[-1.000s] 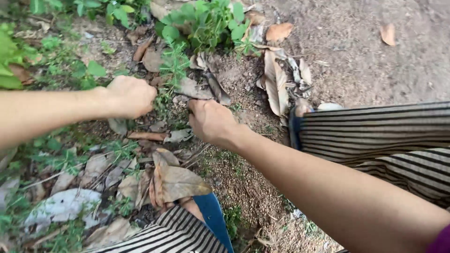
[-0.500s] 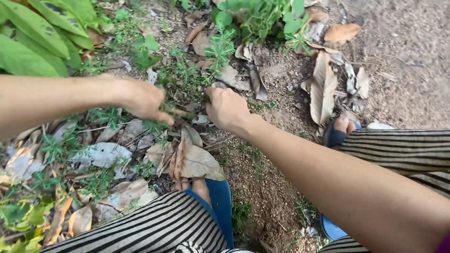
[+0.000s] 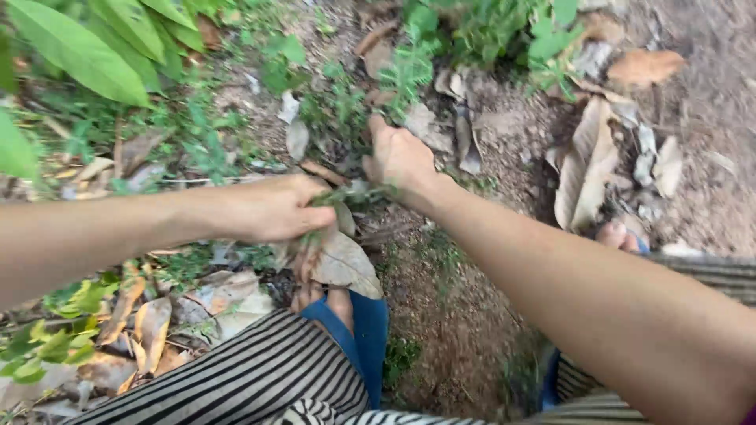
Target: The person manually picks weeds and small plants from the soil in a garden area.
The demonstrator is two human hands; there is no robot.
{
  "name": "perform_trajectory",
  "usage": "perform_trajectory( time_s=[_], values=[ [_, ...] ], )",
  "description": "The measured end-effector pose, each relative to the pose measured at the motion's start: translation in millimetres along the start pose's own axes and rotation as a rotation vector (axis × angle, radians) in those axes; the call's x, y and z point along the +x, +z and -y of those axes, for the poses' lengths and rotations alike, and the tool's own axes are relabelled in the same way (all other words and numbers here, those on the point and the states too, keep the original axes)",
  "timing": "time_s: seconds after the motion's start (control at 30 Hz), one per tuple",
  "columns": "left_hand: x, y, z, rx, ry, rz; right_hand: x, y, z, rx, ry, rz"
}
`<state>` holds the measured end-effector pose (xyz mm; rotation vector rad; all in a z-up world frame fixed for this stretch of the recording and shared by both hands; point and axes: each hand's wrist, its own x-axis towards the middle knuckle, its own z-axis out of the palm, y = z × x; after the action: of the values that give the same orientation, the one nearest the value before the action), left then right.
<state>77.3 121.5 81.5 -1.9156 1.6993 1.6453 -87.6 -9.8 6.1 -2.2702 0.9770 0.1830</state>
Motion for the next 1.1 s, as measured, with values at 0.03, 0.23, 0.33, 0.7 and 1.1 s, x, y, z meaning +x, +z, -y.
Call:
perform_trajectory(
  time_s=[0.03, 0.23, 0.33, 0.7, 1.1],
  values=[
    [9.2, -6.8, 9.1, -0.004, -0.008, -0.019, 8.2, -4.4, 3.0, -0.006, -0.020, -0.002],
    [61.5, -21.4, 82.8, 0.162, -0.171, -0.411, 28.2, -1.2, 3.7, -0.059, -0.073, -0.045],
    [58.2, -33.8, 58.9, -0.094, -0.358, -0.430, 31.2, 0.3, 3.9, -0.058, -0.118, -0.043],
    [67.0, -30.9, 70.4, -0.790, -0.433, -0.542, 50.6, 11.7, -0.5, 0.068, -0.157, 0.017],
    [60.7, -27.5, 62.9, -0.656, -0.429, -0.529, 109.2, 29.5, -49.1, 0.020, 0.173, 0.409]
  ],
)
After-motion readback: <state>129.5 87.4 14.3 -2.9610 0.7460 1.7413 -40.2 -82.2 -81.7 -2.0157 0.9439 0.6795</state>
